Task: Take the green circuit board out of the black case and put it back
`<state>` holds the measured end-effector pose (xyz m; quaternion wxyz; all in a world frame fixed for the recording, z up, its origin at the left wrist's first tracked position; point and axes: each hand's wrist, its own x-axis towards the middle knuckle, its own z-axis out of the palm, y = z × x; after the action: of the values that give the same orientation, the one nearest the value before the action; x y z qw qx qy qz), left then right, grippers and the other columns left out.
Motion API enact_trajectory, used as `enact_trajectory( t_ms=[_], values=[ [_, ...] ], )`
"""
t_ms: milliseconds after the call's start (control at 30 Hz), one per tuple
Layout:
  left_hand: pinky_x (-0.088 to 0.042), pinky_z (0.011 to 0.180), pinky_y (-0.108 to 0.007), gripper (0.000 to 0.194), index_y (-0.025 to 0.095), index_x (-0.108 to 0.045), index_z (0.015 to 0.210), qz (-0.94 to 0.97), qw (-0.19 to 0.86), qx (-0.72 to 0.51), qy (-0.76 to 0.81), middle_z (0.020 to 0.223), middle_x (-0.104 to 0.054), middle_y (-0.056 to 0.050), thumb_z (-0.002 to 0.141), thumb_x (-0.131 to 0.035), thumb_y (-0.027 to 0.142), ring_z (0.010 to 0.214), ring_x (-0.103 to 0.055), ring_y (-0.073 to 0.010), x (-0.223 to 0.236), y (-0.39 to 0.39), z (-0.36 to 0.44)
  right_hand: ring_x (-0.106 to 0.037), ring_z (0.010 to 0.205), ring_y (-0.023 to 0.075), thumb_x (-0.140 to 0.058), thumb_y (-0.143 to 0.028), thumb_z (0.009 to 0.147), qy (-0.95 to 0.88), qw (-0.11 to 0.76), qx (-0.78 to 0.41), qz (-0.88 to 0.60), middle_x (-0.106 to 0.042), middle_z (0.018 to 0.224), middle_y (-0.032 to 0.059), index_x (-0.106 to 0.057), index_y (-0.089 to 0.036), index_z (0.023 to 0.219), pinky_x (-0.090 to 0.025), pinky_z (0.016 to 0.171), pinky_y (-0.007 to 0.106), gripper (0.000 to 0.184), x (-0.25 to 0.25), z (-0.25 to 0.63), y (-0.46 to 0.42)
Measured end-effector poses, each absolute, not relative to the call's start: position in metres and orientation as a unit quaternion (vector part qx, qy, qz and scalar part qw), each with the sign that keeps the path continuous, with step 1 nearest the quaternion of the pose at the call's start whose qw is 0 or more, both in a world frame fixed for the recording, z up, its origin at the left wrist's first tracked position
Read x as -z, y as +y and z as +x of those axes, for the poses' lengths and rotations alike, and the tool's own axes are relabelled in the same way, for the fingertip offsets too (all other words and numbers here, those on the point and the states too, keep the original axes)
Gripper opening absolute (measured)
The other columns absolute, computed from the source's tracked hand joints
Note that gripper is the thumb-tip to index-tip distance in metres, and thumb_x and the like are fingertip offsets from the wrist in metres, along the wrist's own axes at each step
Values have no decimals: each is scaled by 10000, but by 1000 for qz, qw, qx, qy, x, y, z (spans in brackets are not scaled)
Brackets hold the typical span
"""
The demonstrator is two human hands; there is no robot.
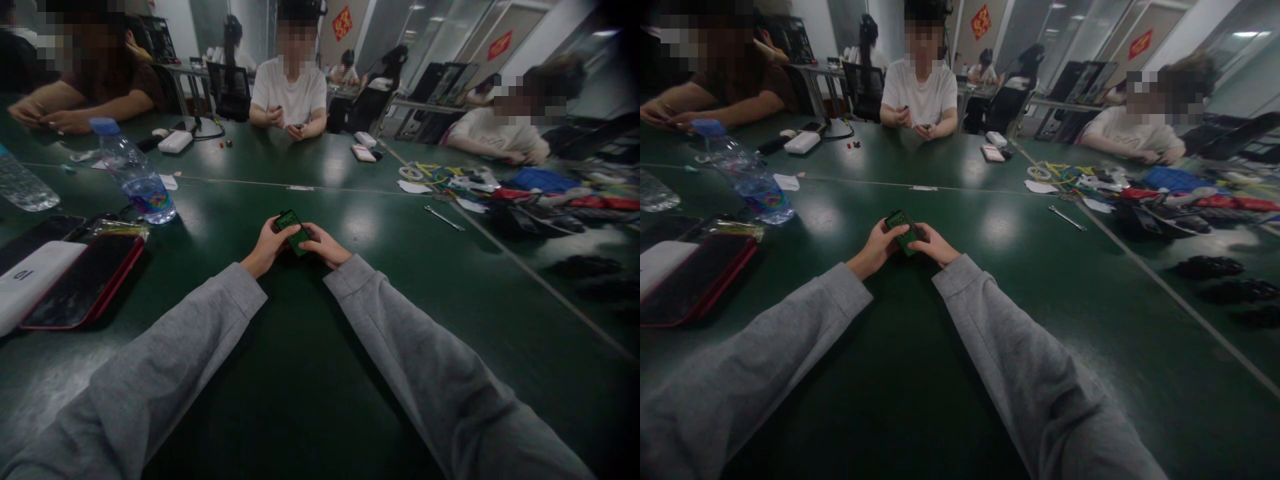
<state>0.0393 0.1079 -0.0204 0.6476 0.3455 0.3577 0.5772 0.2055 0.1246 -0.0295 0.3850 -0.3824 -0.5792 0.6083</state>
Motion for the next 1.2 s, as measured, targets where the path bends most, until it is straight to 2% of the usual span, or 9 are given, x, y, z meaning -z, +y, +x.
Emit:
enact_trajectory(
  t_ms=[533,700,1067,1200],
  values=[
    [-562,810,-310,519,201,-537,1092,351,646,-573,363,1066,-648,-37,688,-864,199,928,-662,-165,20,106,38,-663,995,220,-818,-305,643,-588,384,-608,-370,-677,1025,11,-568,-254,1126,-528,1040,467,546,28,206,123],
    [-546,846,-331,536,204,-535,1101,349,647,-572,363,1071,-641,-38,678,-864,200,931,-652,-165,19,106,38,-658,1040,227,-813,-301,650,-592,381,-606,-371,-674,1056,16,-566,-255,1130,-524,1043,458,543,28,206,123],
    [-523,791,-311,570,208,-558,1083,353,644,-577,358,1057,-646,-37,630,-903,235,918,-644,-171,24,109,39,-671,1008,222,-840,-276,621,-572,400,-614,-369,-697,1040,2,-601,-268,1108,-535,1014,432,542,33,207,126],
    [-516,774,-297,487,208,-598,1080,339,677,-567,326,1035,-672,-37,702,-873,343,870,-650,-161,24,111,39,-688,997,222,-846,-267,608,-539,424,-621,-380,-714,1019,-1,-612,-264,1099,-549,992,430,544,34,203,125]
  ],
)
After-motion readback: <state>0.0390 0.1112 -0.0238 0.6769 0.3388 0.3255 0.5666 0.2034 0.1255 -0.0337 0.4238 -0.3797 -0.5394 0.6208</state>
